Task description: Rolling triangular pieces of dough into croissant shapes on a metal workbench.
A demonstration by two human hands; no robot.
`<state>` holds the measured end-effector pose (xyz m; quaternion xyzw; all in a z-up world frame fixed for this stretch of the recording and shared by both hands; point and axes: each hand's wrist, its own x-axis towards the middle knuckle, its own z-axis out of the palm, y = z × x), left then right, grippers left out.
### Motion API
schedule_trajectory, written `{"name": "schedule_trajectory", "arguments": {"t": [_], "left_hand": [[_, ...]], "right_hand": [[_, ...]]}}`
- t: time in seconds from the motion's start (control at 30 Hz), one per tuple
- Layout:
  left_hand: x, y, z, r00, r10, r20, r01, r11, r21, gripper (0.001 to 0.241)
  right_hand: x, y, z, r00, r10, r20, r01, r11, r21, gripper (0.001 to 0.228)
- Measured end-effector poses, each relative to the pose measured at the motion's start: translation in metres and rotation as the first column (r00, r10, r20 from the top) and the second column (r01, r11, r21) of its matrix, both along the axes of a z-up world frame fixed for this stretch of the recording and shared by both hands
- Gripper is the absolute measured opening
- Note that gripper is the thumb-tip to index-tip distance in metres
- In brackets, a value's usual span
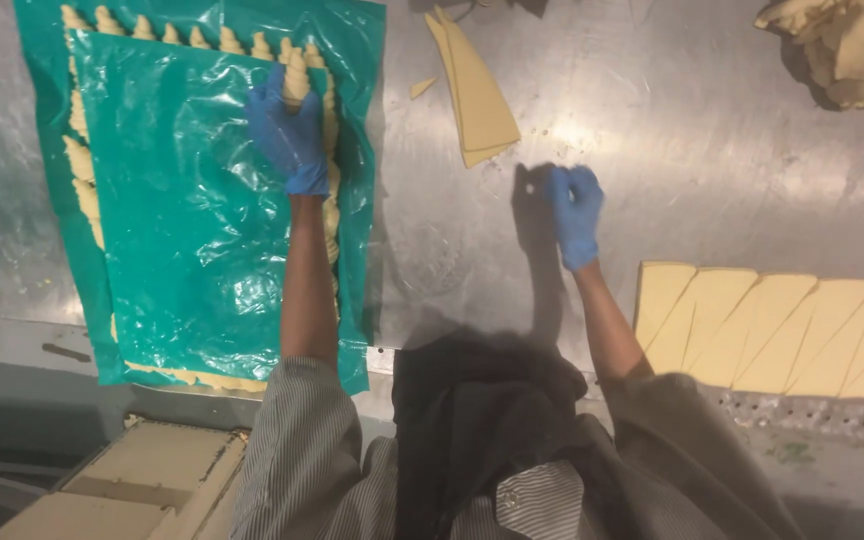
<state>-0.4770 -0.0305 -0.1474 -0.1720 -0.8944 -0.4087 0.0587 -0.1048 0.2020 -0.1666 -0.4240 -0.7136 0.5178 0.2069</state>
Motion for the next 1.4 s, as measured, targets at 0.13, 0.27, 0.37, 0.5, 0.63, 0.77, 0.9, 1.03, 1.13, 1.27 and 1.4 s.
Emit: {"name": "schedule_trajectory", "arguments": {"t": [0.13, 0.27, 0.37, 0.5, 0.63, 0.77, 0.9, 1.03, 1.13, 1.27, 1.4], "left_hand": [[0.006, -0.005, 0.006, 0.999, -0.042, 0.023, 0.043, 0.995, -0.084, 0.059], [0.018, -0.012, 0.013, 0.992, -0.118, 0.041, 0.117, 0.993, 0.006, 0.072], [0.033, -0.009, 0.029, 0.995, -0.072, -0.072, 0.071, 0.997, -0.014, 0.075], [0.116, 0.009, 0.023, 0.966, -0.149, -0.214, 0.149, 0.989, -0.016, 0.067], [0.202, 0.040, -0.016, 0.784, -0.443, 0.434, 0.198, 0.842, 0.501, 0.053], [0.235, 0.065, -0.019, 0.879, -0.467, 0.094, 0.476, 0.872, -0.116, 0.052], [0.234, 0.073, -0.017, 0.860, -0.498, 0.106, 0.509, 0.837, -0.199, 0.056], [0.229, 0.075, -0.026, 0.847, -0.522, 0.104, 0.531, 0.815, -0.231, 0.055], [0.228, 0.071, -0.027, 0.846, -0.520, 0.116, 0.533, 0.818, -0.216, 0.055], [0.229, 0.074, -0.026, 0.841, -0.520, 0.147, 0.541, 0.808, -0.234, 0.059], [0.227, 0.074, -0.022, 0.843, -0.526, 0.115, 0.538, 0.811, -0.231, 0.060]], "right_hand": [[-0.062, 0.012, 0.040, 0.860, 0.445, 0.251, -0.507, 0.681, 0.528, 0.051], [-0.112, 0.041, 0.021, 0.676, 0.576, 0.459, -0.722, 0.397, 0.566, 0.102], [-0.126, 0.060, 0.007, 0.592, 0.626, 0.508, -0.788, 0.316, 0.529, 0.103], [-0.134, 0.067, 0.009, 0.558, 0.664, 0.498, -0.807, 0.296, 0.511, 0.093], [-0.130, 0.068, -0.019, 0.535, 0.621, 0.573, -0.725, -0.011, 0.688, 0.066], [-0.120, 0.064, -0.040, 0.552, 0.570, 0.609, -0.626, -0.199, 0.754, 0.033], [-0.121, 0.054, -0.040, 0.542, 0.612, 0.576, -0.695, -0.059, 0.716, 0.022], [-0.133, 0.056, 0.004, 0.623, 0.690, 0.367, -0.679, 0.245, 0.693, 0.037], [-0.138, 0.060, 0.014, 0.591, 0.701, 0.398, -0.673, 0.157, 0.723, 0.053], [-0.132, 0.067, -0.012, 0.494, 0.654, 0.574, -0.711, -0.076, 0.699, 0.051], [-0.129, 0.057, -0.023, 0.508, 0.693, 0.512, -0.687, -0.033, 0.726, 0.035]]}}
